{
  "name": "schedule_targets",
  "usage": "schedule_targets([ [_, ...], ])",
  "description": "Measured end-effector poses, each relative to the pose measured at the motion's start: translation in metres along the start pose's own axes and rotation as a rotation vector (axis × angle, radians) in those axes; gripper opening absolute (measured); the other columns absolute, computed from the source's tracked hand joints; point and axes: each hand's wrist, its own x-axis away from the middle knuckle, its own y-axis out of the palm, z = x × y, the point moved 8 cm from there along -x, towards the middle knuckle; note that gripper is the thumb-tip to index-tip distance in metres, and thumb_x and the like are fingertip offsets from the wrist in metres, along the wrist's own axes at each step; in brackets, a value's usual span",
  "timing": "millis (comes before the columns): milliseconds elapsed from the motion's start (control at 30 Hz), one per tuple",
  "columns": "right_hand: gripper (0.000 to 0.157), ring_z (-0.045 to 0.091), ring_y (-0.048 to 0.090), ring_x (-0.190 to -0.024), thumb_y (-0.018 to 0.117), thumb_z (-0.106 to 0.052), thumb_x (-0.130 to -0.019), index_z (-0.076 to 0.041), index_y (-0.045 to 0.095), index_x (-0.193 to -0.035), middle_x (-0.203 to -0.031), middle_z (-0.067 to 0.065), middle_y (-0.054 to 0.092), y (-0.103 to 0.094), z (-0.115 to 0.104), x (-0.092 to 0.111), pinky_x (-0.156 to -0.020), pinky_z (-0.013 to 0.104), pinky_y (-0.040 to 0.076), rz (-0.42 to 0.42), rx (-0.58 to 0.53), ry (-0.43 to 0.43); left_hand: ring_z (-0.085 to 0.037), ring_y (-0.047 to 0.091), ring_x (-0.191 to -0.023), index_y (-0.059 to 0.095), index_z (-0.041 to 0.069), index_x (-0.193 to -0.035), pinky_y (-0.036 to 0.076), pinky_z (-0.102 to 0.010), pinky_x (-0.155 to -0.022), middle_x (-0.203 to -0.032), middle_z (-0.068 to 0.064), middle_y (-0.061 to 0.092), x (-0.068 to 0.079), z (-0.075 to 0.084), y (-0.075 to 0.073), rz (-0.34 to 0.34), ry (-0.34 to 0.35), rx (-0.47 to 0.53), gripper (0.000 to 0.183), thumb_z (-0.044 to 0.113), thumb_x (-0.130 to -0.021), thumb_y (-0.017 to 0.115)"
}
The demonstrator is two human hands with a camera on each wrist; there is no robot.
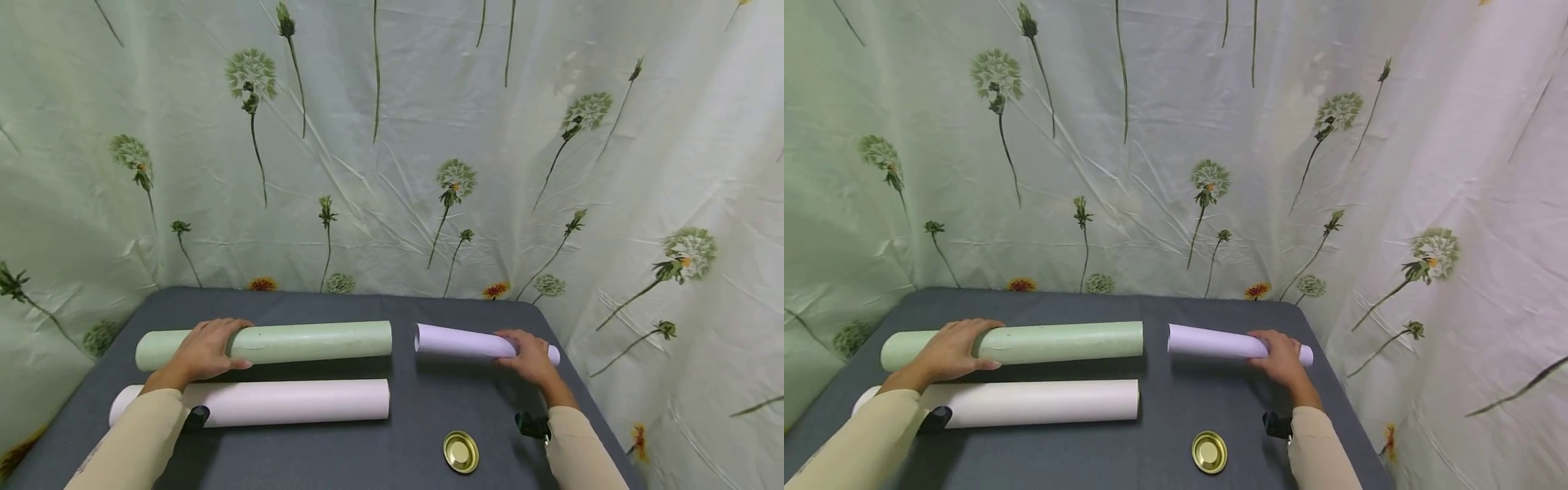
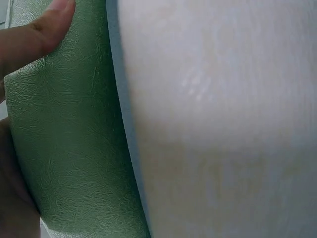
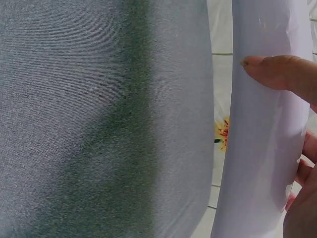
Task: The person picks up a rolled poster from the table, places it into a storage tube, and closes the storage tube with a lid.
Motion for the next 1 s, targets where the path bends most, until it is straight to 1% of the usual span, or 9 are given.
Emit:
schedule_targets([
  [133,0.047,0.041,0.058,-0.103,0.085,-0.01,-0.069,-0.002,0.068,-0.112,-0.111,0.022,0.066,-0.002,-0.004,-0.004,-0.082,0.054,0.023,-0.001,0.01,-0.006,-0.042,0.055,-0.111,0.06,0.003,-0.123,0.036,-0.061,-0.092,-0.119,-0.02,0.061,0.003,0.0,-0.006,0.02,0.004,-0.015,0.069,0.04,-0.07,0.082],
  [400,0.047,0.041,0.058,-0.101,0.083,-0.008,-0.07,-0.001,0.067,-0.114,-0.112,0.023,0.065,-0.008,-0.011,-0.009,-0.083,0.055,0.023,-0.002,0.002,-0.007,-0.038,0.055,-0.11,0.059,0.005,-0.122,0.036,-0.058,-0.088,-0.118,-0.017,0.061,0.002,0.005,-0.011,0.031,0.026,-0.015,0.067,0.037,-0.068,0.084],
  [567,0.047,0.041,0.058,-0.101,0.084,-0.01,-0.07,-0.002,0.067,-0.114,-0.112,0.023,0.065,-0.008,-0.013,-0.01,-0.084,0.055,0.024,0.005,0.004,-0.011,-0.039,0.053,-0.111,0.058,0.003,-0.127,0.034,-0.058,-0.088,-0.119,-0.018,0.06,0.003,0.008,-0.013,0.029,0.028,-0.028,0.072,0.037,-0.069,0.084],
  [700,0.047,0.041,0.058,-0.102,0.084,-0.011,-0.071,-0.003,0.068,-0.114,-0.112,0.023,0.065,-0.008,-0.016,-0.01,-0.083,0.056,0.024,0.0,-0.006,-0.014,-0.038,0.053,-0.11,0.059,0.002,-0.124,0.034,-0.059,-0.09,-0.117,-0.018,0.06,0.004,0.009,-0.015,0.034,0.03,-0.047,0.07,0.037,-0.068,0.084],
  [833,0.048,0.04,0.058,-0.103,0.084,-0.013,-0.071,-0.003,0.067,-0.115,-0.113,0.022,0.065,-0.009,-0.02,-0.01,-0.083,0.054,0.025,0.001,0.0,-0.017,-0.038,0.053,-0.109,0.06,0.001,-0.122,0.033,-0.061,-0.093,-0.115,-0.018,0.06,0.005,0.01,-0.017,0.037,0.037,-0.04,0.068,0.035,-0.068,0.085],
  [1000,0.048,0.04,0.058,-0.101,0.085,-0.012,-0.07,-0.003,0.068,-0.114,-0.112,0.021,0.065,-0.012,-0.026,-0.012,-0.083,0.054,0.025,0.025,0.012,-0.024,-0.036,0.057,-0.102,0.06,0.0,-0.122,0.037,-0.062,-0.089,-0.112,-0.015,0.059,0.002,0.014,-0.019,0.04,0.057,-0.032,0.069,0.035,-0.068,0.086],
])
